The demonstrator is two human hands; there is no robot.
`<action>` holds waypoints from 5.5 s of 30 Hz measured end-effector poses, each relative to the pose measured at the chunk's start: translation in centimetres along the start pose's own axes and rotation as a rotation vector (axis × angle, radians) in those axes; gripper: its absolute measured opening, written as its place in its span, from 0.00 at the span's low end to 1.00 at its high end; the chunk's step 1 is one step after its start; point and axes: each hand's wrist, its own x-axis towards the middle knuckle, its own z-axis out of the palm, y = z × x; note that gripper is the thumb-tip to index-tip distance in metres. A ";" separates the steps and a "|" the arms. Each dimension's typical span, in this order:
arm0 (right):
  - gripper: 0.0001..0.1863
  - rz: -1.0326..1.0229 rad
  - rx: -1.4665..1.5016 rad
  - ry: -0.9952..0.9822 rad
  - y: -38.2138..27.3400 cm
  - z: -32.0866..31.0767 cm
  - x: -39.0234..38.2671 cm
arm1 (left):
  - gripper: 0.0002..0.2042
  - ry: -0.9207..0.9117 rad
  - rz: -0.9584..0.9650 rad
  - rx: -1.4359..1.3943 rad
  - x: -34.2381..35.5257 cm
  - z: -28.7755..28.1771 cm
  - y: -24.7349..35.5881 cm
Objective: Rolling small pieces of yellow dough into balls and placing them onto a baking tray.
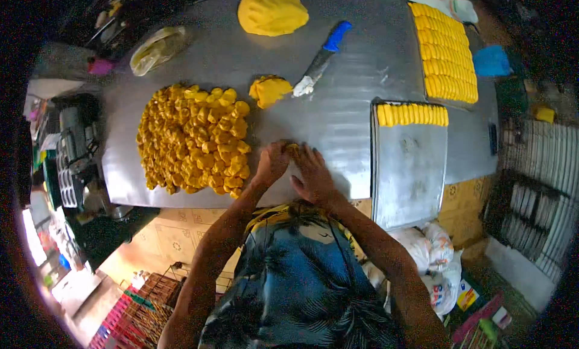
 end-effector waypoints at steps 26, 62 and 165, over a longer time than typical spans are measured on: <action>0.35 -0.366 -0.091 0.211 4.8 -1.1 15.4 | 0.32 0.003 -0.024 0.705 -3.4 -2.2 2.2; 0.23 -0.300 -0.005 0.019 4.0 -1.1 -2.6 | 0.34 -0.056 0.108 0.731 -0.6 2.2 2.0; 0.31 -0.495 -0.187 0.134 4.2 -0.4 15.9 | 0.37 -0.012 -0.036 0.774 -3.2 -2.6 2.6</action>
